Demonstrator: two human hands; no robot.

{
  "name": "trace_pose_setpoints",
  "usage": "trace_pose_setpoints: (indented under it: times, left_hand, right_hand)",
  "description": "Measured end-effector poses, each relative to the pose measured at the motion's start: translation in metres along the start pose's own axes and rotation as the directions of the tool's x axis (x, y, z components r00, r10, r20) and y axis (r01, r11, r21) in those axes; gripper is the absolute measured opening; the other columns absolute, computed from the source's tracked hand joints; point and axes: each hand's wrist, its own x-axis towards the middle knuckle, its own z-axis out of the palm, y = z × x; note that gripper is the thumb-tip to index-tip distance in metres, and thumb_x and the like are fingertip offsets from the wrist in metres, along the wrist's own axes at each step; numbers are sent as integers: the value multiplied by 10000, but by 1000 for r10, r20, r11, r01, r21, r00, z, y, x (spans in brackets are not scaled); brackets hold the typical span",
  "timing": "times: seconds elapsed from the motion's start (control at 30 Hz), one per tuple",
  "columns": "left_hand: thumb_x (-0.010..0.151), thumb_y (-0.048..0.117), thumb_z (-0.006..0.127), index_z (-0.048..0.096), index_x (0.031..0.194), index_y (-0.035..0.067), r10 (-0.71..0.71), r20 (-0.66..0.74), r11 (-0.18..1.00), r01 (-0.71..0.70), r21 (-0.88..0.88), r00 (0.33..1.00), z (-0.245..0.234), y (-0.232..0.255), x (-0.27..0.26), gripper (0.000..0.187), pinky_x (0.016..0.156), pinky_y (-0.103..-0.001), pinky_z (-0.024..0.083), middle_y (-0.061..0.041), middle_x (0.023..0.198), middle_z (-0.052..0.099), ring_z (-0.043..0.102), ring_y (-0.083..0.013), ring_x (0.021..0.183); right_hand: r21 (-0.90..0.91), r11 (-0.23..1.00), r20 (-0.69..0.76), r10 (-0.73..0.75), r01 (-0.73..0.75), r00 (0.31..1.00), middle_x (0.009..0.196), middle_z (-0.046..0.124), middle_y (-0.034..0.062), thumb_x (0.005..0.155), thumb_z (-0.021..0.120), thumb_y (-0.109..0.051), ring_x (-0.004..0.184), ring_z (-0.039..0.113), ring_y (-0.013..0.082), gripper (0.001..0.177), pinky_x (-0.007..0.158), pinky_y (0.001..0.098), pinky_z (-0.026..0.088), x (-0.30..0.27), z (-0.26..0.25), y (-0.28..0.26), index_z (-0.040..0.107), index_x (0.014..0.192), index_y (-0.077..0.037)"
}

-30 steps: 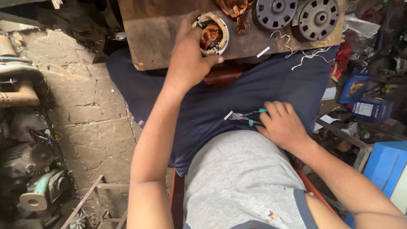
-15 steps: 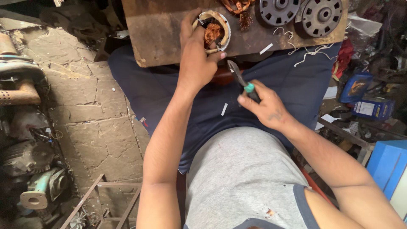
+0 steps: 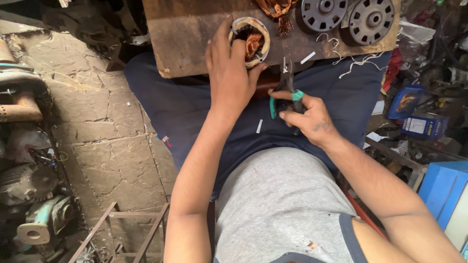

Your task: The person removes copper wire from a cylindrical motor stator by hand and with pliers. They pull out tangled wire bundles, cut remaining strands, and rotate the stator to access different sections.

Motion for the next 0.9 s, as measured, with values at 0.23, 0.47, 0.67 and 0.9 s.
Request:
trace_pose_setpoints:
  times: [0.23,0.47,0.67,0.9]
  left_hand:
    - [813,186,938,534,1244,16,-91,-103,981,72,-177,990,4,-4,-8,614,1083,-429,540,-193,1601,367,513,-412,1406]
    - [749,152,933,584,988,51,-201,-71,962,183,-204,977,2,6,-10,435,886,-389,622,-101,1604,421,670,-312,1253]
    - [751,120,931,588,995,48,-171,-72,968,154,-200,983,2,7,-7,427,900,-393,623,-99,1602,400,639,-334,1282]
    - [761,111,934,569,977,42,-140,-34,978,132,-162,990,0,5,-3,430,929,-403,611,-110,1608,395,636,-345,1280]
  right_hand:
    - [-39,972,130,-224,231,966,1331,655,49,879,600,3,1173,612,97,440,1027,258,477,10,-15,-17,667,1310,-55]
    - [-409,907,116,-53,96,992,820,650,85,865,652,-93,692,532,101,416,645,288,455,21,-21,-48,741,1269,-134]
    - [-594,795,121,-59,120,991,806,701,67,803,639,-126,575,582,177,444,596,339,488,21,-21,-75,729,1238,-132]
    - [-645,757,145,-12,104,989,683,655,155,838,654,-189,635,669,274,384,658,394,508,24,-16,-94,717,1204,-91]
